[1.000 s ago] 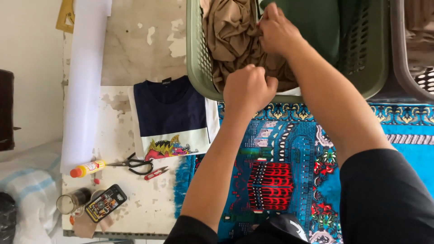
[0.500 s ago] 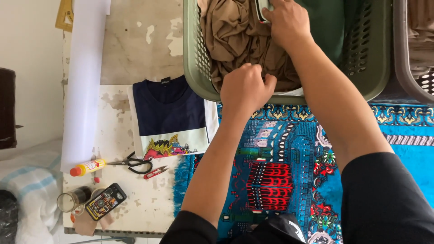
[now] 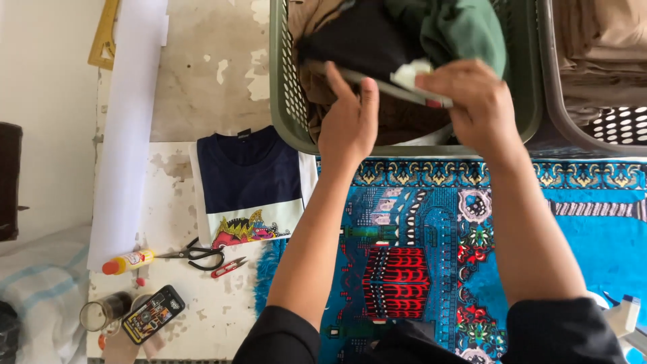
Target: The person irons a black t-shirt on a patterned blue mat. They unfold the shirt, smooth it by hand, spray it with water, and use an iron to press the fabric. The shirt is flipped and repositioned multiple times during the process.
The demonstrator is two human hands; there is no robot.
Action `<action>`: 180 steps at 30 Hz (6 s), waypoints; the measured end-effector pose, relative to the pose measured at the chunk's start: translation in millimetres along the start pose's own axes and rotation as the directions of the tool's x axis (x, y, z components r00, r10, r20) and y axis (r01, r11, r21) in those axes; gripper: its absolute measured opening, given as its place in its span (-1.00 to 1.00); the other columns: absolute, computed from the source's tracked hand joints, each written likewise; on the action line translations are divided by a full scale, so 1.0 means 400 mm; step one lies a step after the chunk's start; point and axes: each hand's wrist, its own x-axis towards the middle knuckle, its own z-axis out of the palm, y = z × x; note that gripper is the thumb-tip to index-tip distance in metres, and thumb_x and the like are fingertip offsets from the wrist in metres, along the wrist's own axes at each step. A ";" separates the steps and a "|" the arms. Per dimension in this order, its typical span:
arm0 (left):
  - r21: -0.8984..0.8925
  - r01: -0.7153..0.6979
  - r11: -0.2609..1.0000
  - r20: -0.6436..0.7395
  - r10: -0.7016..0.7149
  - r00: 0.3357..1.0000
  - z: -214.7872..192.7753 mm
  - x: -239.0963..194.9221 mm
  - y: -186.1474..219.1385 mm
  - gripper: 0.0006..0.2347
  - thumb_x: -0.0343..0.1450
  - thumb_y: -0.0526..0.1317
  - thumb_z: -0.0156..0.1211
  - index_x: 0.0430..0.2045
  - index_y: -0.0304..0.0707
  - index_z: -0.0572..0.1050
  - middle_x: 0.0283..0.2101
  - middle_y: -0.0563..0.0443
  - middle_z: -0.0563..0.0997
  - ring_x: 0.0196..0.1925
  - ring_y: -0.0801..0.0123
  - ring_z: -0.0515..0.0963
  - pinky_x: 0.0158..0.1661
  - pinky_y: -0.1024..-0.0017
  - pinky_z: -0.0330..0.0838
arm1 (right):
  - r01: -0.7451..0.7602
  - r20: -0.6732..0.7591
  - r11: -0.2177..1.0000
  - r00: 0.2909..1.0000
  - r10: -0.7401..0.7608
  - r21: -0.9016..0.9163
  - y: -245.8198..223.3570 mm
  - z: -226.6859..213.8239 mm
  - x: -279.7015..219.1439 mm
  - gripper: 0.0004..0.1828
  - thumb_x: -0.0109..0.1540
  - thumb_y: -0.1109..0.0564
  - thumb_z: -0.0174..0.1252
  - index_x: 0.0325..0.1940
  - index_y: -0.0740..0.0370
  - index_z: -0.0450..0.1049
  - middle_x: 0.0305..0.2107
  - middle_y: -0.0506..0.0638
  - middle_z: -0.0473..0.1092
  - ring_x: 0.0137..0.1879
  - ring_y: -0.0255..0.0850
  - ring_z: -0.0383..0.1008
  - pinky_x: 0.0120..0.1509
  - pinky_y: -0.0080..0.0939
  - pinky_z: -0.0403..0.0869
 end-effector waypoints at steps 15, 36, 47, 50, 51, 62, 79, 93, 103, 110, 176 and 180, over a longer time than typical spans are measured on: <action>-0.532 -0.505 0.680 -0.409 0.316 0.856 -0.046 -0.114 -0.095 -0.52 0.39 -0.39 0.05 0.28 -0.16 0.39 0.42 -0.06 0.38 0.52 0.21 0.29 0.43 0.26 0.20 | -0.087 -0.305 0.985 0.944 0.130 0.151 -0.270 0.083 -0.116 -0.62 0.21 0.46 0.24 0.12 0.38 0.56 0.06 0.23 0.51 0.29 0.21 0.51 0.44 0.17 0.48; 0.501 0.089 0.861 -0.236 0.037 0.971 0.331 -1.016 -0.940 -0.48 0.39 0.02 0.32 0.15 -0.34 0.42 0.01 -0.33 0.52 0.03 -0.04 0.62 -0.02 0.16 0.56 | -0.585 0.183 0.803 0.782 0.596 -0.116 -0.685 0.315 -1.277 -0.80 0.16 0.08 0.31 -0.15 0.12 0.64 -0.17 0.09 0.56 -0.01 0.09 0.59 0.13 0.03 0.51; 0.314 -0.187 0.931 -0.271 0.276 0.922 0.442 -0.922 -0.903 -0.84 0.38 -0.06 0.28 -0.41 -0.08 0.48 -0.25 -0.09 0.52 -0.09 -0.06 0.53 -0.06 0.12 0.35 | -0.617 0.204 0.768 0.740 0.641 -0.173 -0.691 0.365 -1.278 -0.43 0.07 -0.12 0.38 0.13 0.05 0.54 -0.10 0.10 0.46 0.00 0.11 0.56 0.10 0.02 0.52; -0.387 -0.281 0.878 -0.082 0.271 0.959 0.442 -1.016 -0.724 -0.89 0.53 -0.17 0.11 -0.23 -0.20 0.43 -0.27 -0.10 0.50 -0.08 0.08 0.53 -0.01 0.27 0.35 | -0.721 0.273 0.685 0.641 0.717 -0.104 -0.742 0.324 -1.241 -0.05 -0.02 -0.23 0.44 0.35 0.19 0.32 0.01 0.28 0.39 0.11 0.26 0.50 0.18 0.15 0.51; -0.682 -0.049 0.730 0.129 0.186 0.974 0.452 -1.054 -0.671 -0.89 0.58 -0.15 0.02 -0.13 -0.13 0.39 -0.26 0.10 0.50 -0.09 0.39 0.54 -0.03 0.42 0.38 | -0.791 0.325 0.606 0.554 0.767 -0.083 -0.762 0.308 -1.228 0.19 -0.07 -0.29 0.47 0.47 0.30 0.15 0.06 0.40 0.35 0.18 0.35 0.46 0.25 0.24 0.48; -0.668 -0.164 0.726 -0.168 0.067 0.984 0.391 -1.163 -0.531 -0.89 0.51 -0.19 0.08 -0.29 -0.14 0.30 -0.35 0.13 0.27 -0.31 0.52 0.28 -0.20 0.46 0.27 | -0.776 -0.030 0.367 0.411 0.911 0.513 -0.736 0.241 -1.214 -0.75 0.22 0.35 -0.13 -0.23 0.42 0.49 -0.48 0.25 0.38 -0.26 0.03 0.35 -0.05 0.09 0.38; -0.089 -0.460 0.884 -0.835 0.186 0.518 0.301 -1.106 -0.730 -0.95 0.59 -0.34 -0.23 -0.20 -0.29 0.23 -0.17 -0.02 0.25 -0.25 0.41 0.13 -0.07 0.35 0.10 | -0.245 0.070 0.883 0.953 0.296 -0.399 -0.757 0.150 -1.260 -0.42 0.01 0.08 0.28 0.15 0.08 0.51 -0.30 -0.04 0.42 -0.20 -0.04 0.50 -0.18 -0.09 0.50; -0.183 0.420 0.889 -0.120 -0.444 0.888 0.327 -1.228 -0.982 -0.07 0.25 0.26 0.48 0.22 -0.55 0.11 0.17 -0.70 0.34 0.29 -0.44 0.38 0.27 -0.12 0.22 | -0.745 0.474 0.372 0.085 0.876 -0.554 -0.715 0.197 -1.511 -0.54 0.23 -0.06 0.02 0.22 -0.42 0.39 -0.09 -0.06 0.62 0.09 0.06 0.62 0.19 0.18 0.53; -0.272 0.662 0.699 0.159 -0.645 0.747 0.025 -1.126 -0.660 -0.05 0.32 0.47 0.16 0.39 -0.39 0.21 0.42 -0.46 0.24 0.50 -0.28 0.13 0.20 -0.51 0.10 | -0.811 0.579 0.523 0.302 0.758 -0.261 -0.690 -0.134 -1.022 -0.63 0.14 -0.08 0.20 0.02 -0.10 0.62 -0.20 0.26 0.63 0.10 0.32 0.56 0.27 0.22 0.44; -0.852 -0.246 0.461 -0.283 -0.011 0.959 0.074 -0.966 -0.678 -0.19 0.47 -0.12 0.40 0.46 -0.11 -0.17 0.47 -0.36 0.08 0.48 -0.13 0.12 0.39 0.00 0.15 | -0.463 -0.008 0.775 0.860 0.510 -0.430 -0.465 0.009 -0.977 -0.49 0.27 -0.27 0.28 0.14 0.07 0.52 -0.23 0.09 0.44 -0.06 0.13 0.50 0.06 0.08 0.45; 0.483 -0.225 0.846 0.175 0.159 0.972 0.374 -0.836 -0.892 -0.42 0.36 -0.06 0.41 0.30 0.00 0.34 0.25 -0.09 0.40 0.13 0.05 0.58 0.06 0.19 0.57 | -0.905 -0.560 0.384 0.225 0.798 0.184 -0.493 0.136 -1.442 -0.72 0.30 0.24 0.27 0.06 0.16 0.40 -0.18 0.11 0.40 -0.34 0.03 0.57 -0.42 -0.14 0.54; 0.435 -0.208 0.876 0.161 0.152 0.975 0.366 -0.830 -0.894 -0.65 0.46 -0.20 0.26 0.16 -0.13 0.48 0.17 -0.06 0.42 0.09 0.05 0.59 0.03 0.21 0.60 | -0.793 -0.697 0.458 0.059 0.714 0.402 -0.372 0.042 -1.433 -0.39 0.29 0.31 0.41 0.29 0.19 0.20 -0.07 0.26 0.30 -0.44 0.04 0.60 -0.54 -0.14 0.64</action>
